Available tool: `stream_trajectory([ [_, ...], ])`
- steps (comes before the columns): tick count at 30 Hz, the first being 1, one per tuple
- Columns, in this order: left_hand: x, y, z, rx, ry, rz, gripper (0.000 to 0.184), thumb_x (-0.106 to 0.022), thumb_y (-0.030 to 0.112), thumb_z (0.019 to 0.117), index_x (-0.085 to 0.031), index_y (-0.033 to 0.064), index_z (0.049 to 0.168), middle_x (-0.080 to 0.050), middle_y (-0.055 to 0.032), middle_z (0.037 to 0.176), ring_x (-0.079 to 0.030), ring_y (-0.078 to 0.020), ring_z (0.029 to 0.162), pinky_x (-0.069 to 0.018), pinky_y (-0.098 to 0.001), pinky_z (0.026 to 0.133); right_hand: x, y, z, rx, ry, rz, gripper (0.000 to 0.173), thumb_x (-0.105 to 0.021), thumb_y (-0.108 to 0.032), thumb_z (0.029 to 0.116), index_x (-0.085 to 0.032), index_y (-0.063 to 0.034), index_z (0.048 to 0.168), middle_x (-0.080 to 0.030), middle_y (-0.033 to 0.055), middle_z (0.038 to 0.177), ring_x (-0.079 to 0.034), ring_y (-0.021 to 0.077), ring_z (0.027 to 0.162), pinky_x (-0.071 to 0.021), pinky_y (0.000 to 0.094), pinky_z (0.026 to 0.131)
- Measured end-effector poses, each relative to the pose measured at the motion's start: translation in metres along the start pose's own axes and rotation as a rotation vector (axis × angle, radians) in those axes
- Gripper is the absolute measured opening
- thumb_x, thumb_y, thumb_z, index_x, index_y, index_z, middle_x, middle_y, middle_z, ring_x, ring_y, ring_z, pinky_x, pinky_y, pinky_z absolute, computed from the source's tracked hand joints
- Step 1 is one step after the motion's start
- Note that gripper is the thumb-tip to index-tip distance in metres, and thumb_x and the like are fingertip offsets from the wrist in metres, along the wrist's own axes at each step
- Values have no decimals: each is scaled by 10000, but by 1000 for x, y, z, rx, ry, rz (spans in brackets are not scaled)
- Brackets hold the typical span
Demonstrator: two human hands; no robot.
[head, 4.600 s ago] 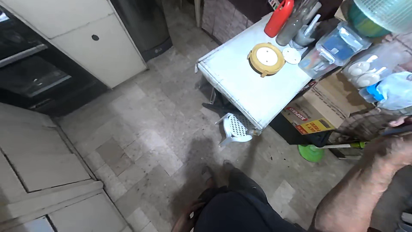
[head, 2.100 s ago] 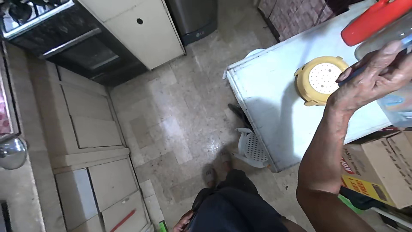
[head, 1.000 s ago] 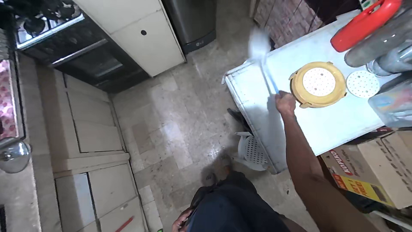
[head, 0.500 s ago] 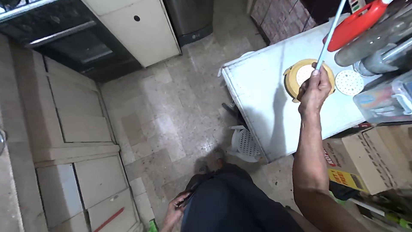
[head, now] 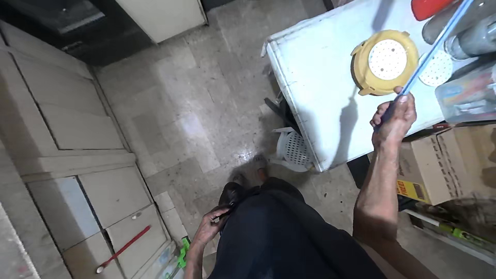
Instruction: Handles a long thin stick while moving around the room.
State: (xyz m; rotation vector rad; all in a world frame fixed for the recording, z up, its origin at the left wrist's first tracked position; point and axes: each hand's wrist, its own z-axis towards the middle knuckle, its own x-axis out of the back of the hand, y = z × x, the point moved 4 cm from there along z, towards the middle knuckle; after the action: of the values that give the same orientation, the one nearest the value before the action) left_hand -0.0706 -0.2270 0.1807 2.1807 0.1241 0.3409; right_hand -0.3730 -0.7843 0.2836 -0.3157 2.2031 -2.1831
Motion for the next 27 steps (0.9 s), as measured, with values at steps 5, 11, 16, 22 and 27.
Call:
stream_trajectory([
  [5,25,-18,10,-24,-93,43,235,-671,161,973,-764,113,1184,-694,-42,1305,-641,-126,1221,-531,-330,1056,24,7,-30,61,95,-11,398,-270,-319,1127,-445,-149,1441,-602,-56,884,-555,67,604,-520,243,554],
  [11,74,-47,10,-78,-208,28,239,-647,186,987,-754,88,1177,-693,-64,1297,-647,-136,1205,-534,-342,1048,18,-14,-97,103,264,23,338,-285,-226,1127,-456,-112,1395,-596,-57,873,-565,62,591,-524,222,542],
  [16,122,-78,-2,-112,-321,162,268,-641,209,1001,-736,133,1239,-687,-58,1308,-649,-144,1197,-526,-370,1048,-6,-24,-161,66,436,52,338,-274,-232,1134,-493,-110,1362,-574,-57,743,-513,66,518,-475,221,484],
  [22,160,-100,-26,-140,-389,150,260,-636,178,993,-745,118,1221,-669,-69,1338,-626,-151,1240,-519,-369,1062,-41,-36,-226,-9,554,29,415,-233,-327,1139,-500,-165,1412,-483,-73,657,-446,66,471,-436,231,449],
  [27,175,-126,-33,-116,-422,-28,262,-657,204,1000,-738,126,1236,-661,-40,1359,-620,-153,1260,-544,-365,1051,-41,-40,-268,14,578,13,411,-236,-341,1140,-514,-168,1390,-473,-67,628,-434,77,455,-429,242,443],
])
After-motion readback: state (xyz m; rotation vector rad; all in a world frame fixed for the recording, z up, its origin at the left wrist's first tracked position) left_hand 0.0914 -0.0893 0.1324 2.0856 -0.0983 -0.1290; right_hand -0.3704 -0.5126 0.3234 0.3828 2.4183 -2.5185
